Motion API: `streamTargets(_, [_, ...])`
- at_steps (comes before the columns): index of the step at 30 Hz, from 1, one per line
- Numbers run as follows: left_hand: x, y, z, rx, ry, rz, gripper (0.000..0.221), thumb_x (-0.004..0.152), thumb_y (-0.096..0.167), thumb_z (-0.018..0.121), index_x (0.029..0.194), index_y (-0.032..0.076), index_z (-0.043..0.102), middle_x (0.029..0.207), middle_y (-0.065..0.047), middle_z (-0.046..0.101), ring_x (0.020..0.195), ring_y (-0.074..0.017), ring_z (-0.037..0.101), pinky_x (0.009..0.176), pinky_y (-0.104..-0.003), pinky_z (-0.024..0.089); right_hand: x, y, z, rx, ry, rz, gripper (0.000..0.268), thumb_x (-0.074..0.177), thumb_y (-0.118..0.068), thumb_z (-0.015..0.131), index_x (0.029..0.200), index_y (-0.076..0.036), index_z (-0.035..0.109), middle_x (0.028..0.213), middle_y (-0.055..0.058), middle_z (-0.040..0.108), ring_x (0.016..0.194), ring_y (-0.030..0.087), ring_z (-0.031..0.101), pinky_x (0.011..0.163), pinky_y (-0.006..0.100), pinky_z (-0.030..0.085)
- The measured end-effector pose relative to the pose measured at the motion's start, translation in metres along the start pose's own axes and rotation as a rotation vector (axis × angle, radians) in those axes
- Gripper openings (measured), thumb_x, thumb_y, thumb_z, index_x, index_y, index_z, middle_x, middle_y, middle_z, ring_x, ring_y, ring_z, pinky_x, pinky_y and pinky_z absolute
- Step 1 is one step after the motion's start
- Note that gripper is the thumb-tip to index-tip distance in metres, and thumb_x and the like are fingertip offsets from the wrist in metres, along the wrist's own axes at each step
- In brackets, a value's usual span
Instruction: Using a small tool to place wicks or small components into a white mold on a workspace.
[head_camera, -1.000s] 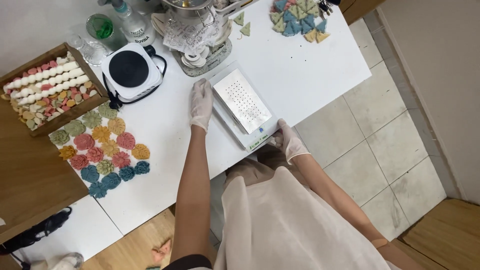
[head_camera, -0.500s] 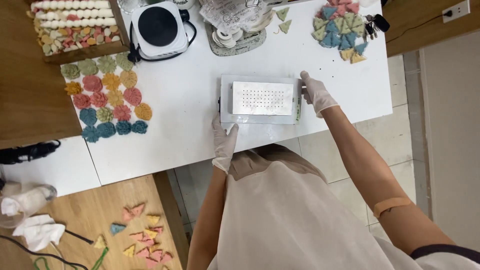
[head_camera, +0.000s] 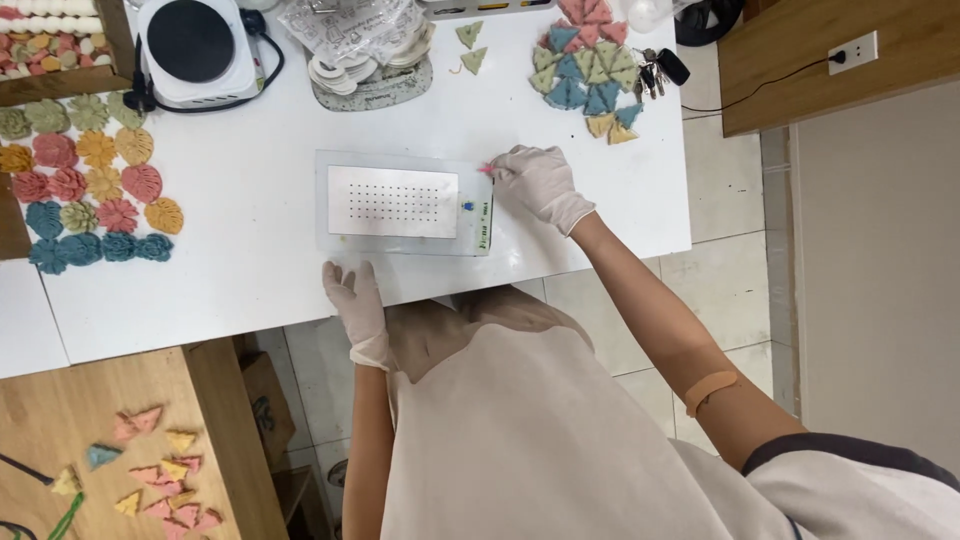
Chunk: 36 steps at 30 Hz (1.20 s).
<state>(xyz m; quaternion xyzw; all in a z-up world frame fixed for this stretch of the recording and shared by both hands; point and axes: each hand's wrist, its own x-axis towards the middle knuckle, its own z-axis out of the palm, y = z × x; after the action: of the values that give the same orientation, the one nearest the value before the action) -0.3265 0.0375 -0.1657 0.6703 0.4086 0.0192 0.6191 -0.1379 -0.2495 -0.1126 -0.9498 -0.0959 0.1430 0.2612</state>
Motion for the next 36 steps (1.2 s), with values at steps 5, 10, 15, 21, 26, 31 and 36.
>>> streamTargets(5, [-0.038, -0.016, 0.018, -0.040, 0.024, -0.083, 0.077, 0.099, 0.021, 0.063, 0.159, -0.002, 0.020, 0.158, -0.022, 0.036, 0.140, -0.0298, 0.047, 0.112, -0.038, 0.043, 0.006, -0.008, 0.001, -0.235, 0.005, -0.294, 0.014, 0.094, -0.027, 0.066, 0.102, -0.022, 0.076, 0.082, 0.004, 0.074, 0.078, 0.025, 0.069, 0.077, 0.045, 0.050])
streamTargets(10, [-0.060, 0.001, 0.032, 0.043, -0.079, -0.082, 0.074, 0.099, 0.019, 0.061, 0.158, -0.001, 0.021, 0.151, -0.020, 0.045, 0.132, -0.0269, 0.055, 0.105, -0.036, 0.048, 0.021, -0.008, 0.022, -0.391, 0.075, -0.395, 0.014, 0.096, -0.029, 0.069, 0.091, -0.016, 0.072, 0.079, 0.007, 0.070, 0.073, 0.026, 0.067, 0.073, 0.044, 0.047])
streamTargets(15, [-0.064, 0.003, 0.033, -0.031, -0.141, -0.084, 0.072, 0.097, 0.018, 0.061, 0.158, 0.003, 0.024, 0.149, -0.018, 0.047, 0.126, -0.0241, 0.056, 0.096, -0.035, 0.051, 0.029, -0.014, 0.027, -0.498, 0.118, -0.478, 0.015, 0.090, -0.031, 0.071, 0.086, -0.017, 0.072, 0.080, 0.005, 0.069, 0.080, 0.025, 0.065, 0.078, 0.044, 0.045])
streamTargets(21, [-0.067, -0.002, 0.028, 0.049, -0.159, -0.032, 0.069, 0.099, 0.018, 0.062, 0.157, 0.002, 0.029, 0.144, -0.018, 0.054, 0.125, -0.0232, 0.060, 0.102, -0.033, 0.050, 0.028, -0.026, 0.023, -0.535, 0.110, -0.496, 0.016, 0.089, -0.033, 0.071, 0.083, -0.019, 0.074, 0.080, 0.004, 0.068, 0.083, 0.024, 0.063, 0.084, 0.046, 0.042])
streamTargets(26, [-0.065, -0.008, 0.018, 0.011, -0.231, -0.035, 0.067, 0.100, 0.018, 0.061, 0.157, 0.002, 0.029, 0.143, -0.017, 0.054, 0.124, -0.0226, 0.059, 0.101, -0.033, 0.050, 0.015, -0.023, 0.042, -0.586, 0.168, -0.474, 0.019, 0.092, -0.032, 0.070, 0.081, -0.017, 0.073, 0.081, 0.004, 0.068, 0.083, 0.024, 0.063, 0.085, 0.045, 0.041])
streamTargets(31, [-0.059, -0.020, 0.016, -0.012, -0.240, -0.047, 0.068, 0.097, 0.017, 0.061, 0.155, 0.003, 0.030, 0.140, -0.017, 0.054, 0.116, -0.0220, 0.059, 0.095, -0.035, 0.052, 0.009, -0.030, 0.041, -0.548, 0.125, -0.433, 0.011, 0.081, -0.027, 0.072, 0.084, -0.016, 0.073, 0.084, 0.002, 0.068, 0.085, 0.022, 0.064, 0.082, 0.044, 0.041])
streamTargets(36, [-0.056, -0.022, 0.013, 0.044, -0.268, 0.004, 0.063, 0.100, 0.018, 0.060, 0.155, 0.001, 0.033, 0.137, -0.018, 0.059, 0.118, -0.0224, 0.060, 0.099, -0.034, 0.051, 0.003, -0.031, 0.051, -0.577, 0.117, -0.419, 0.012, 0.085, -0.029, 0.073, 0.086, -0.016, 0.073, 0.083, 0.003, 0.068, 0.084, 0.023, 0.063, 0.081, 0.043, 0.040])
